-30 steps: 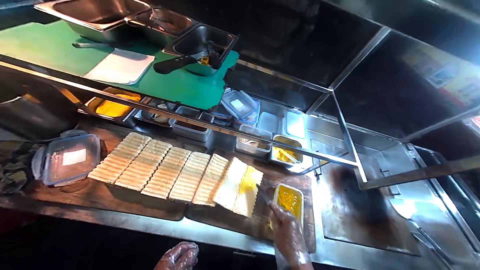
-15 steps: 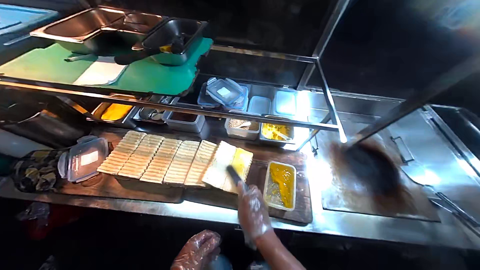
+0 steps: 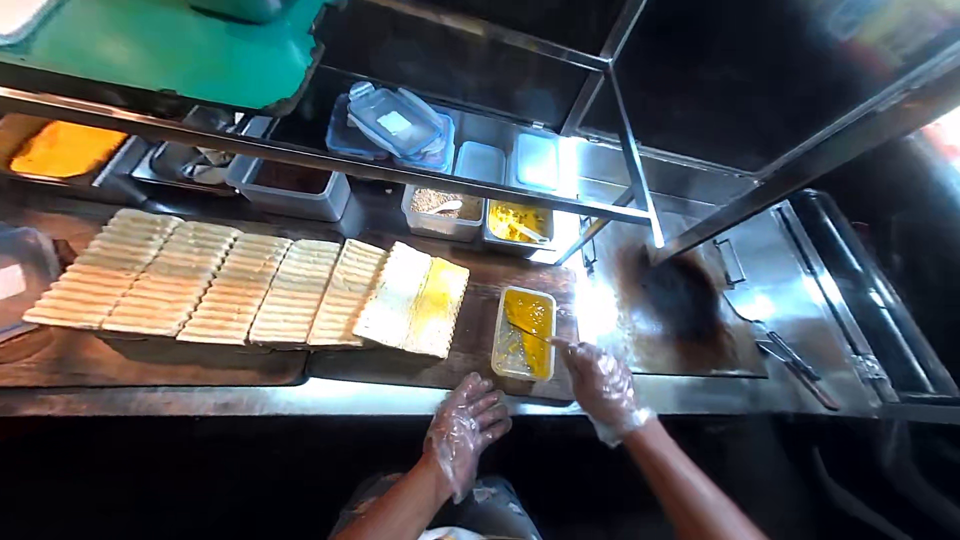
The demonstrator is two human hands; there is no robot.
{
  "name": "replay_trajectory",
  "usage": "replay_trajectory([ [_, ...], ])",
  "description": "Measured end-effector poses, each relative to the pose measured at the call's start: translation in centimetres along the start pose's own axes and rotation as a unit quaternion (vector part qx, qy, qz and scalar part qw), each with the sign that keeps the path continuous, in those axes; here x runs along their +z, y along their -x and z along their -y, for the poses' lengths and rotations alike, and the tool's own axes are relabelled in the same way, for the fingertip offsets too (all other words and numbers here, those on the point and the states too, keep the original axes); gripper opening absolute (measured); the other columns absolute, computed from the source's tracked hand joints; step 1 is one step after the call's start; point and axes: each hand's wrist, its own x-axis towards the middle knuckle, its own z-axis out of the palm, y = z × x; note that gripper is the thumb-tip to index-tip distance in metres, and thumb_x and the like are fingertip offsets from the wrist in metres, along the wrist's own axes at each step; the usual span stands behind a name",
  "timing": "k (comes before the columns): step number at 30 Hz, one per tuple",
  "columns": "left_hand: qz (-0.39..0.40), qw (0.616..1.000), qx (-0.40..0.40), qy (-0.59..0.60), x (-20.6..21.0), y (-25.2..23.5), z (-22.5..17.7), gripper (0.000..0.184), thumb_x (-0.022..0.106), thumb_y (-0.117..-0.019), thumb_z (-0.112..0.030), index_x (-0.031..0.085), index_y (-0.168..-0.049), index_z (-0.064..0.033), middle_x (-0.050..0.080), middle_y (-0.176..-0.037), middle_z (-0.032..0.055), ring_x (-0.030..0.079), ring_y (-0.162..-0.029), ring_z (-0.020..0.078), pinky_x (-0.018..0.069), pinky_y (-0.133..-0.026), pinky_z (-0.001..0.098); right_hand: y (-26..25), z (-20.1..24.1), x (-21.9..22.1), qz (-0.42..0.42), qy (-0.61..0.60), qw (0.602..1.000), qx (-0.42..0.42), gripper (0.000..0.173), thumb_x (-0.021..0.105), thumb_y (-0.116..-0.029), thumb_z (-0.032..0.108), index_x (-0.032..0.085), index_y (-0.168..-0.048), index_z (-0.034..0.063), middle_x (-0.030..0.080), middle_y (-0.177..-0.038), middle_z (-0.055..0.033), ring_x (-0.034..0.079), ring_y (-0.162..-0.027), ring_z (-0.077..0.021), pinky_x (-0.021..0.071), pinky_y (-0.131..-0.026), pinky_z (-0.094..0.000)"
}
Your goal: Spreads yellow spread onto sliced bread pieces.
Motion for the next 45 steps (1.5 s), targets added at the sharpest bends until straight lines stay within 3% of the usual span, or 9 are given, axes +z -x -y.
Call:
replay_trajectory([
  [3, -0.039, 0.999, 0.018, 0.022, 2.1, -1.4, 0.3, 0.052, 0.037, -0.1102, -0.044, 0.048, -0.143, -0.0040, 0.061, -0.133, 0.0229, 0.065, -0.115, 0.0369, 0.0547, -0.090, 0.0539, -4.3, -0.4, -3.1, 0.176, 0.117, 0.977, -0.002, 0.036, 0.048, -0.1050, 0.026, 0.064, -0.137, 0.0292, 0.073, -0.115, -0.0113, 0.070, -0.106, -0.0348, 0.0550, -0.088, -0.0609],
  [9, -0.055, 0.997, 0.053, 0.028, 3.2, -2.4, -0.4, 0.053, 0.036, -0.1110, -0.041, 0.050, -0.138, 0.0020, 0.063, -0.124, 0.0247, 0.067, -0.105, 0.0340, 0.0567, -0.089, 0.0471, -5.6, 0.9, -2.1, 0.271, 0.102, 0.955, -0.065, 0.025, 0.052, -0.1037, 0.027, 0.072, -0.116, 0.0171, 0.073, -0.104, -0.0122, 0.070, -0.101, -0.0342, 0.0544, -0.086, -0.0611],
  [17, -0.051, 0.997, 0.047, -0.016, 3.5, -2.6, -1.1, 0.060, 0.033, -0.1110, -0.047, 0.050, -0.137, 0.0048, 0.064, -0.122, 0.0264, 0.068, -0.103, 0.0338, 0.0570, -0.089, 0.0457, -6.9, 0.5, -1.0, 0.362, -0.242, 0.895, 0.095, 0.020, 0.058, -0.1029, 0.016, 0.070, -0.106, 0.0004, 0.061, -0.072, -0.0071, 0.055, -0.057, -0.0121, 0.0490, -0.057, -0.0296],
  [24, -0.046, 0.999, 0.028, -0.005, 2.7, -2.8, -1.2, 0.066, 0.029, -0.1100, -0.053, 0.046, -0.144, 0.0016, 0.060, -0.130, 0.0269, 0.066, -0.109, 0.0355, 0.0565, -0.091, 0.0480, -4.5, -3.6, 0.1, 0.324, -0.502, 0.780, 0.188, 0.016, 0.061, -0.0949, 0.013, 0.068, -0.107, 0.0038, 0.060, -0.069, -0.0025, 0.052, -0.051, -0.0073, 0.0430, -0.046, -0.0210],
  [28, -0.018, 1.000, -0.010, -0.015, -0.6, -0.9, -1.1, 0.067, 0.025, -0.1100, -0.054, 0.049, -0.138, 0.0019, 0.064, -0.121, 0.0229, 0.068, -0.104, 0.0340, 0.0576, -0.088, 0.0501, -1.7, 0.8, 0.9, 0.242, -0.639, 0.707, 0.181, 0.024, 0.059, -0.0977, 0.011, 0.066, -0.119, 0.0040, 0.068, -0.083, -0.0064, 0.061, -0.063, -0.0092, 0.0496, -0.054, -0.0220],
  [31, -0.028, 0.994, -0.036, -0.102, -4.6, 1.3, -1.4, 0.055, 0.032, -0.1120, -0.042, 0.055, -0.132, 0.0036, 0.069, -0.115, 0.0212, 0.072, -0.100, 0.0325, 0.0611, -0.087, 0.0471, -2.3, 8.5, 3.5, 0.079, -0.538, 0.833, 0.100, 0.032, 0.051, -0.1056, 0.012, 0.067, -0.132, 0.0079, 0.074, -0.098, -0.0074, 0.069, -0.084, -0.0122, 0.0570, -0.076, -0.0284],
  [34, -0.067, 0.983, -0.061, -0.157, -8.2, 2.5, -2.6, 0.050, 0.038, -0.1111, -0.039, 0.061, -0.125, 0.0025, 0.071, -0.113, 0.0205, 0.073, -0.098, 0.0326, 0.0613, -0.086, 0.0471, -2.0, 14.0, 7.9, -0.079, -0.090, 0.992, 0.049, 0.040, 0.051, -0.1031, 0.025, 0.064, -0.141, 0.0328, 0.074, -0.113, -0.0096, 0.073, -0.100, -0.0259, 0.0606, -0.085, -0.0464],
  [38, -0.068, 0.980, -0.045, -0.184, -12.2, 2.7, -5.0, 0.043, 0.046, -0.1095, -0.035, 0.062, -0.123, 0.0021, 0.072, -0.111, 0.0201, 0.074, -0.096, 0.0322, 0.0617, -0.084, 0.0464, 3.9, 17.2, 12.2, -0.178, -0.015, 0.983, 0.037, 0.040, 0.063, -0.0949, 0.021, 0.070, -0.133, 0.0312, 0.073, -0.106, -0.0154, 0.074, -0.084, -0.0292, 0.0616, -0.063, -0.0432],
  [45, -0.054, 0.958, -0.046, -0.280, -15.8, 2.4, -7.3, 0.030, 0.053, -0.1059, -0.025, 0.067, -0.114, 0.0005, 0.074, -0.107, 0.0174, 0.074, -0.092, 0.0285, 0.0625, -0.082, 0.0421, 0.7, 18.8, 13.1, -0.213, -0.046, 0.974, 0.056, 0.035, 0.061, -0.0972, 0.022, 0.072, -0.130, 0.0283, 0.072, -0.109, -0.0142, 0.074, -0.092, -0.0266, 0.0630, -0.071, -0.0401],
])
